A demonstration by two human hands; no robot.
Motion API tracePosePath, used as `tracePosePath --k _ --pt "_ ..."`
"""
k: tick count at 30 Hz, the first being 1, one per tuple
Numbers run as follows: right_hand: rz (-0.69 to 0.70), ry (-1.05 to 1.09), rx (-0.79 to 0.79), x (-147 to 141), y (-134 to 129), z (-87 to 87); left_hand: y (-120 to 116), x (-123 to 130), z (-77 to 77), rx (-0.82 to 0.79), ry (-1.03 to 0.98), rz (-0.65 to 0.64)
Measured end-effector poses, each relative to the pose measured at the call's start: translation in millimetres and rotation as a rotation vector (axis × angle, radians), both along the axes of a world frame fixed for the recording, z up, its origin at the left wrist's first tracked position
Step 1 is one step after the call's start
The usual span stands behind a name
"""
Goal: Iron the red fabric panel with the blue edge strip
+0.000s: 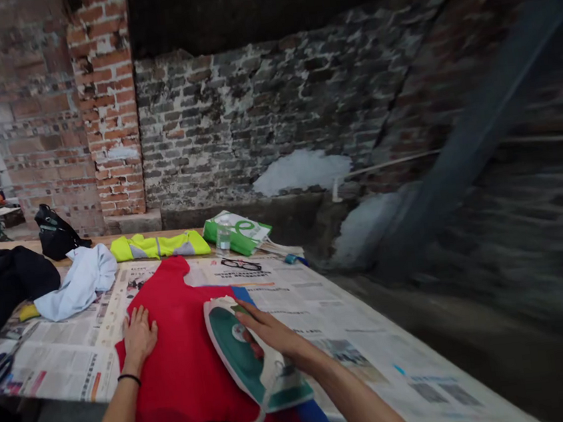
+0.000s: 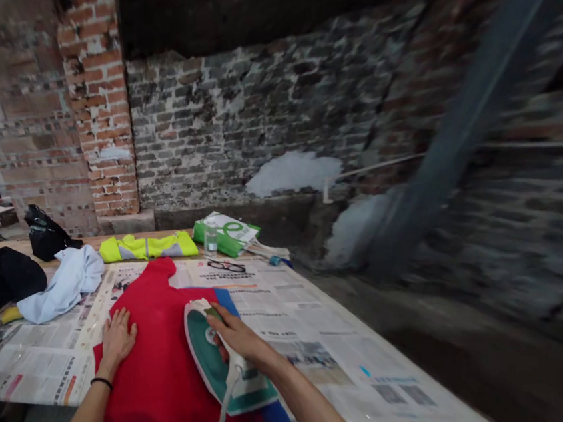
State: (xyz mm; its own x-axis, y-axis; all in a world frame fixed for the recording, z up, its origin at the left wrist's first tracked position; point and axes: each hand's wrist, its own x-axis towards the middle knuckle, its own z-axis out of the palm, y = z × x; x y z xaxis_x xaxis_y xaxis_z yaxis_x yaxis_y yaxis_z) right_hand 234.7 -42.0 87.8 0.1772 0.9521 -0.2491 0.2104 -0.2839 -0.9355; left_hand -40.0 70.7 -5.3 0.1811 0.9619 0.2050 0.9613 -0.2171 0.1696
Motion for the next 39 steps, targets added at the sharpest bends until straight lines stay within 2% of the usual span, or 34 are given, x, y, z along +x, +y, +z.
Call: tracePosePath --k 3,8,11,13,15,19,21,24,27,33,36,39 --pt "-0.104 -0.028 -0.004 12 7 4.1 2 1 0.6 -0.004 0.008 -0.005" --pt "-0.163 -0.018 -0.005 10 60 15.9 0 1 2.4 0.000 0.015 0.000" --pt "-0.160 -0.002 0.011 5 76 22.1 -1 1 2.6 0.001 0.017 0.009" --pt "-0.118 0.010 0.007 5 68 23.2 -1 2 2.1 -0.003 0.015 0.015" --pt "-0.059 0.022 -0.011 9 49 21.1 0 2 1.2 -0.007 0.009 0.018" --pt "0.170 0.066 -0.039 16 4 11.6 1 3 -0.2 -0.008 -0.001 0.002" --pt "0.266 0.079 -0.031 15 -9 7.5 1 3 -0.5 -0.005 -0.002 0.000" --pt "0.290 0.063 -0.032 10 -9 4.8 0 3 -1.1 0.001 -0.001 0.011" --pt "0.328 0.030 -0.030 3 3 5.7 -1 4 -2.8 0.009 0.005 0.009" --pt "0.362 0.021 -0.003 -14 19 16.7 2 3 -4.8 0.019 0.030 0.015" --pt "0.333 0.008 -0.023 -16 13 20.3 4 -1 -2.8 0.014 0.049 0.016" --pt "0.249 0.004 -0.051 -3 -2 20.1 7 -8 0.9 0.017 0.063 0.025"
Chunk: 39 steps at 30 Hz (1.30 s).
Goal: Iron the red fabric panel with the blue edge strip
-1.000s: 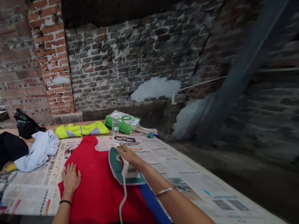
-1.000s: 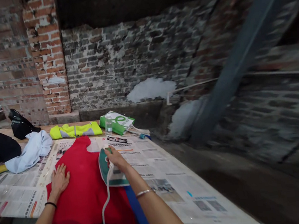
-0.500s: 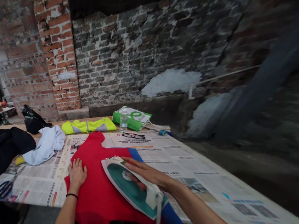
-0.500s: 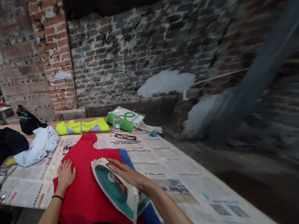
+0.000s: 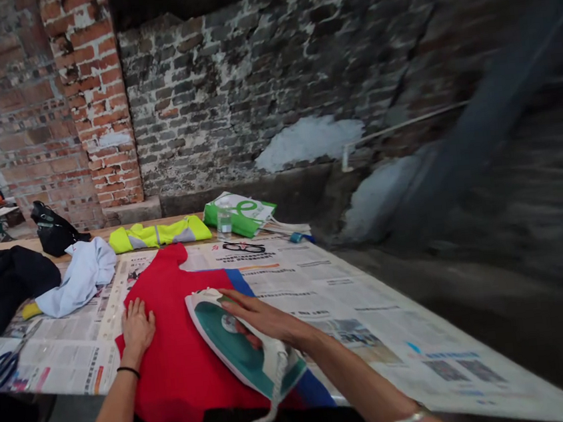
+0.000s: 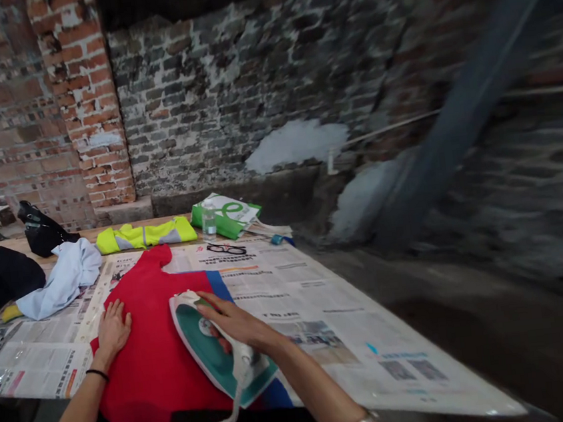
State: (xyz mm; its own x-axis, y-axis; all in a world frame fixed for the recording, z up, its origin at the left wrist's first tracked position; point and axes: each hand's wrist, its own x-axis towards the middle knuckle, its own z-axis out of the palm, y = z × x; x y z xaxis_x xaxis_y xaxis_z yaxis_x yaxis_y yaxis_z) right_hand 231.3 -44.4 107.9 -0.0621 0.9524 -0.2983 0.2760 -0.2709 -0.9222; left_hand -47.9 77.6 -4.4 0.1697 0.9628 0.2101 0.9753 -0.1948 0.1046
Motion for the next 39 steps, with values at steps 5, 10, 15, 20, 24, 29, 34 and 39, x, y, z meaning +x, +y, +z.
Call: tracePosePath --k 5,10,15,20,24,29,34,39 --pt "-0.295 -0.046 0.002 39 -14 -1.6 5 -4 8.5 -0.004 0.004 -0.031" --pt "-0.409 -0.011 0.005 47 -10 -3.0 6 9 14.5 -0.010 -0.011 -0.056" --pt "-0.330 0.064 0.003 25 -16 0.8 18 52 13.8 -0.098 -0.027 -0.271" --pt "-0.303 0.085 -0.050 4 -3 8.0 56 110 14.5 -0.159 -0.057 -0.399" --pt "-0.236 0.021 -0.020 6 9 -1.2 89 120 15.2 -0.199 -0.067 -0.417" --pt "-0.192 0.020 -0.024 19 7 -9.5 112 97 13.7 -0.207 -0.055 -0.304" --pt "-0.225 0.052 -0.035 20 5 -3.6 103 91 16.0 -0.129 -0.048 -0.317" --pt "-0.210 0.064 -0.034 25 11 1.7 79 47 12.1 -0.100 -0.010 -0.295"
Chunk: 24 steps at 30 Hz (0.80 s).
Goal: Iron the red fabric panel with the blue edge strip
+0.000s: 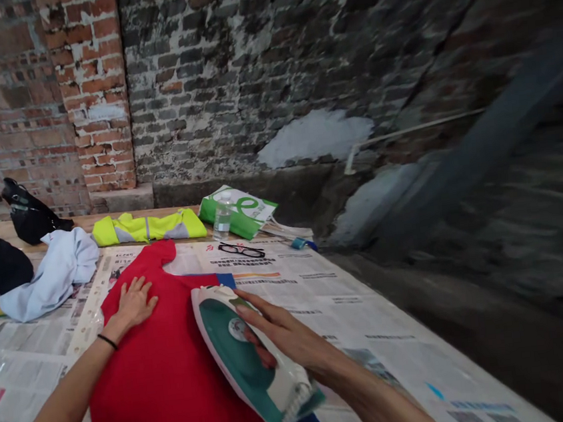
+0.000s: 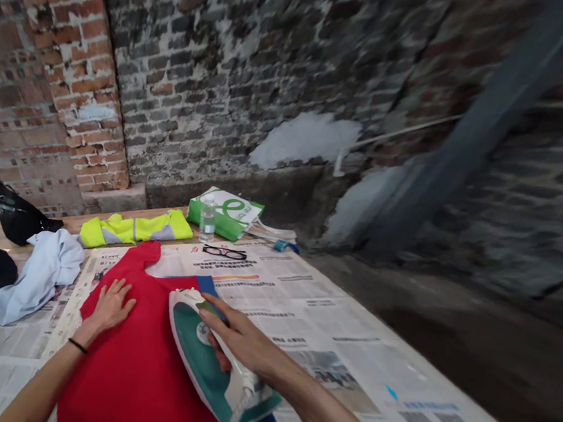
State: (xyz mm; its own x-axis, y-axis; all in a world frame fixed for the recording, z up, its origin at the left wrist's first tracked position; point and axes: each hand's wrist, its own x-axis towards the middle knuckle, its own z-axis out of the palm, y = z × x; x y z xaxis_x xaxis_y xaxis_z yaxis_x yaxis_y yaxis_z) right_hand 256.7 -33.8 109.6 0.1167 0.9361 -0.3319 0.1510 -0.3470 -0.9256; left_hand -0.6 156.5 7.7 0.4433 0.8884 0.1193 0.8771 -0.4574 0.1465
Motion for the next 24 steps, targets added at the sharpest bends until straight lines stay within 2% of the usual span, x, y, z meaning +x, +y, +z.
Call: tracePosePath --k 2,5,9,12,15,19,22,24 --pt "0.051 -0.035 0.025 0 13 0.0 -9 -22 -4.0 0.007 0.023 0.032" --pt "0.122 -0.057 0.018 -9 45 -2.3 -18 -43 -11.0 0.015 0.055 0.075" --pt "0.154 -0.073 0.065 -31 95 -2.7 -21 -48 -18.5 0.039 0.075 0.097" --pt "0.145 -0.092 0.078 -41 109 -0.2 -19 -47 -19.6 0.053 0.080 0.104" --pt "0.183 -0.118 0.067 -35 87 -2.2 -17 -48 -19.2 0.051 0.080 0.101" --pt "0.222 -0.105 0.028 -7 24 -14.0 -15 -48 -22.0 0.049 0.066 0.099" --pt "0.133 -0.098 -0.001 14 -5 -18.8 -13 -46 -24.5 0.040 0.058 0.102" --pt "0.033 -0.120 0.009 20 -4 -17.5 -12 -44 -24.4 0.039 0.060 0.104"
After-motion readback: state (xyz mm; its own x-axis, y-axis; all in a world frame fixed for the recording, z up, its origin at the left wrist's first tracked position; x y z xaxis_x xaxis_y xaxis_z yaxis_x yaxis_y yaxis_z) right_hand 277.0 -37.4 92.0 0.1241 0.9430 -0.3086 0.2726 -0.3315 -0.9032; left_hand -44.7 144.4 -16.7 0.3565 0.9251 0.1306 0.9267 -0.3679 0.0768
